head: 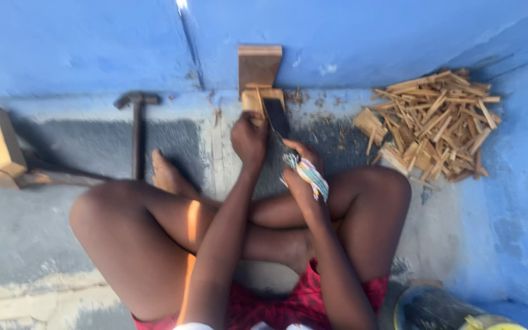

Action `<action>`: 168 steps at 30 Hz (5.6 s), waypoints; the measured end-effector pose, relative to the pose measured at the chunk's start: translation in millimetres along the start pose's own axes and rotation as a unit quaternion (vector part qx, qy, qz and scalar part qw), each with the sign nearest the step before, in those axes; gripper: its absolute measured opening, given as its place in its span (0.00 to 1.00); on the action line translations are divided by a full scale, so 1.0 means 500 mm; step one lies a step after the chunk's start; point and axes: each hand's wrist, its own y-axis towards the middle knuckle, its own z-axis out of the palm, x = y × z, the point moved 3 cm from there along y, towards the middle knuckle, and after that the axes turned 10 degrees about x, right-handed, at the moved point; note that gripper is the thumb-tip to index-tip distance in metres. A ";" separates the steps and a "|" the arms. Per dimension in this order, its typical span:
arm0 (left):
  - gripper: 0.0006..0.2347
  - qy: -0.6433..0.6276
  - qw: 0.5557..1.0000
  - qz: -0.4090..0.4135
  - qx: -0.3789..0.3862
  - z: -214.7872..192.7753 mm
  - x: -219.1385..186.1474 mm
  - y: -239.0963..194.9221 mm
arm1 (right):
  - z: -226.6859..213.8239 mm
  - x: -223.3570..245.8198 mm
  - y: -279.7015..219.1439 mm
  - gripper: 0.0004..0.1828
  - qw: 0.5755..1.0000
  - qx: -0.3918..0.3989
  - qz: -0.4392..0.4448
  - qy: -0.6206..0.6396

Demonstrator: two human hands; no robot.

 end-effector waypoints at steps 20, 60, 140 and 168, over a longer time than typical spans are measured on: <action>0.08 -0.057 0.996 -0.058 0.035 -0.020 -0.046 0.009 | 0.020 0.012 0.038 0.24 0.997 -0.013 -0.016 -0.072; 0.07 -0.030 0.998 -0.028 0.046 -0.004 -0.027 0.004 | 0.045 0.038 0.042 0.22 0.997 0.008 0.048 -0.066; 0.12 -0.438 0.641 0.224 0.589 0.371 -0.452 -0.497 | 0.034 -0.195 -0.011 0.34 0.701 0.093 0.179 0.684; 0.11 -0.311 0.782 -0.072 0.536 0.493 -0.260 -0.074 | 0.114 -0.210 0.020 0.35 0.638 0.121 0.131 0.749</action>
